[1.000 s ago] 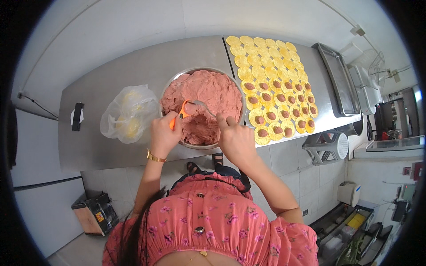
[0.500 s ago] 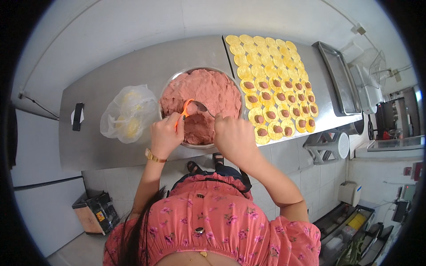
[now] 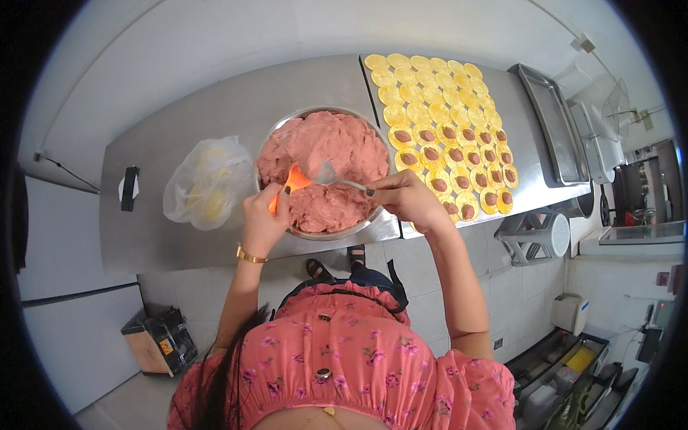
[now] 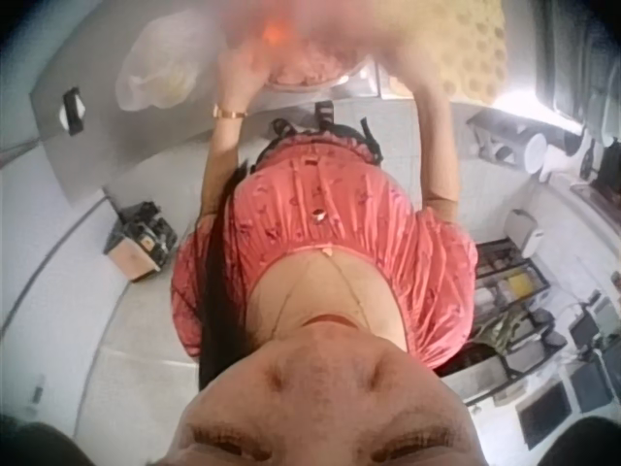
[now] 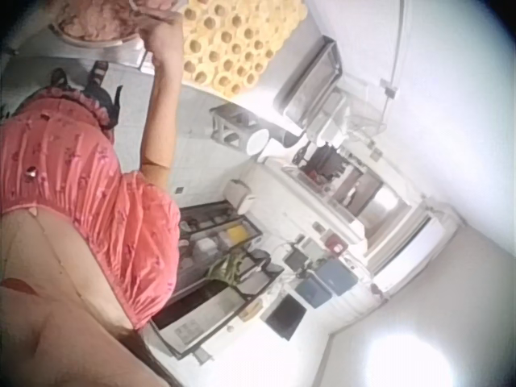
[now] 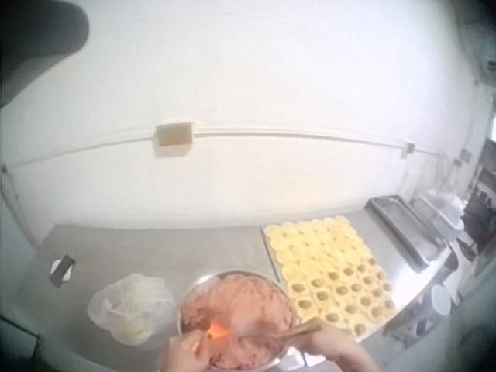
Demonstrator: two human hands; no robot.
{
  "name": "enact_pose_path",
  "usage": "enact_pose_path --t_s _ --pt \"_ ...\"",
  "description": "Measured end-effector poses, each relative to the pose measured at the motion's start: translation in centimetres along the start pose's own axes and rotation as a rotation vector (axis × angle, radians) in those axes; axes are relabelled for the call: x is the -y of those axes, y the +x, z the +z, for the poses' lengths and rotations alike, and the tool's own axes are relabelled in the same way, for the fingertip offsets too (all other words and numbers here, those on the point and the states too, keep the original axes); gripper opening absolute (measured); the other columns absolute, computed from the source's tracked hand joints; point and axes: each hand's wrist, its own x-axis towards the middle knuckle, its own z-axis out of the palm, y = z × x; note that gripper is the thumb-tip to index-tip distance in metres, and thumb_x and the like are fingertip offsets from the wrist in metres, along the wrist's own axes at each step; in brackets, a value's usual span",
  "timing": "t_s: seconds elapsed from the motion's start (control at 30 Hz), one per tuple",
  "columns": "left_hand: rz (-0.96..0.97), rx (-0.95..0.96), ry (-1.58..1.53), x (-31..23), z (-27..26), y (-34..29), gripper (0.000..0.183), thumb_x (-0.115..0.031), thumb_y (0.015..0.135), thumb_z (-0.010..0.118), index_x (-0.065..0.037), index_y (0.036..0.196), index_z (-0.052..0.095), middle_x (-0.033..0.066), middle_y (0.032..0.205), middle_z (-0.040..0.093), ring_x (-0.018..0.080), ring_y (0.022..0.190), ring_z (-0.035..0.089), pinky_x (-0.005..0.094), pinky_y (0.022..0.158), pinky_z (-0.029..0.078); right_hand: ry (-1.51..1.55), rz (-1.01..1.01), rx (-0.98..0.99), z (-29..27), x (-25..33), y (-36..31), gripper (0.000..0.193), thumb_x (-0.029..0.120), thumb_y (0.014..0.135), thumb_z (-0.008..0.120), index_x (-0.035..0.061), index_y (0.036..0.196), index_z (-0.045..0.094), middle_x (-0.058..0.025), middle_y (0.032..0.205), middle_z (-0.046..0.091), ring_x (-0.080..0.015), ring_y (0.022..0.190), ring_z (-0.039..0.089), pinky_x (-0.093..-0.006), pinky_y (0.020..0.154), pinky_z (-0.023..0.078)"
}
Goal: The person scoops pink frosting from a large metal bowl using an orange spatula and a metal spoon, then places dollops into yellow cupcake liners arranged on a tray. The process is repeated continuously across the tray.
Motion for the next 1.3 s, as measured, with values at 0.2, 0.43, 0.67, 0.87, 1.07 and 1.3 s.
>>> enact_pose_path --t_s 0.2,0.43,0.67,0.87,1.07,1.3 --pt "-0.037 0.032 0.028 -2.4 1.5 0.3 0.012 -0.014 0.085 0.059 -0.005 0.078 0.058 0.0167 0.064 0.060 0.0370 0.058 0.059 0.0434 0.049 0.044 -0.095 0.019 -0.028 -2.0 -0.8 -0.1 0.022 0.010 0.083 0.064 -0.0035 0.101 0.069 0.0041 0.056 0.044 -0.0057 0.048 0.033 -0.0229 0.043 0.024" --pt "-0.053 0.009 0.070 -5.4 3.6 0.7 0.010 -0.010 0.085 0.058 -0.003 0.077 0.057 0.0188 0.062 0.055 0.0385 0.058 0.057 0.0419 0.049 0.042 -0.886 -0.439 -0.283 -2.0 -1.3 -0.7 0.023 0.011 0.078 0.063 0.0014 0.097 0.070 -0.0184 0.060 0.060 -0.0274 0.053 0.057 -0.0323 0.053 0.043" --pt "0.009 0.023 0.145 -5.6 4.5 1.3 0.012 -0.014 0.085 0.058 -0.007 0.076 0.056 0.0141 0.059 0.058 0.0343 0.054 0.059 0.0432 0.048 0.044 -1.340 -0.681 -0.256 -2.0 -0.2 -1.9 0.031 0.010 0.072 0.056 0.0056 0.102 0.064 -0.0150 0.057 0.060 -0.0317 0.054 0.062 -0.0425 0.048 0.048" --pt "0.002 0.002 0.095 -4.2 3.5 0.1 0.010 -0.013 0.085 0.059 -0.006 0.078 0.057 0.0155 0.059 0.057 0.0356 0.055 0.058 0.0429 0.048 0.044 -1.438 -0.666 -0.305 -0.4 0.7 -2.4 0.024 0.009 0.071 0.056 0.0052 0.093 0.062 -0.0133 0.057 0.060 -0.0287 0.052 0.062 -0.0411 0.045 0.046" --pt "-0.035 -0.015 0.026 -2.0 1.0 -1.4 0.008 -0.010 0.085 0.059 -0.004 0.078 0.057 0.0177 0.061 0.056 0.0376 0.056 0.057 0.0423 0.048 0.042 -1.329 -0.514 -0.356 3.7 0.5 -2.7 0.019 0.010 0.073 0.056 0.0074 0.088 0.066 -0.0152 0.057 0.060 -0.0326 0.053 0.061 -0.0451 0.049 0.046" --pt "0.027 -0.006 0.092 2.0 -3.5 -2.9 0.013 -0.016 0.086 0.057 -0.007 0.077 0.056 0.0137 0.058 0.057 0.0342 0.053 0.059 0.0433 0.047 0.044 -1.182 -0.533 -0.407 10.7 -1.4 -0.6 0.015 0.012 0.080 0.060 0.0091 0.091 0.071 -0.0169 0.057 0.057 -0.0329 0.052 0.057 -0.0417 0.050 0.043"
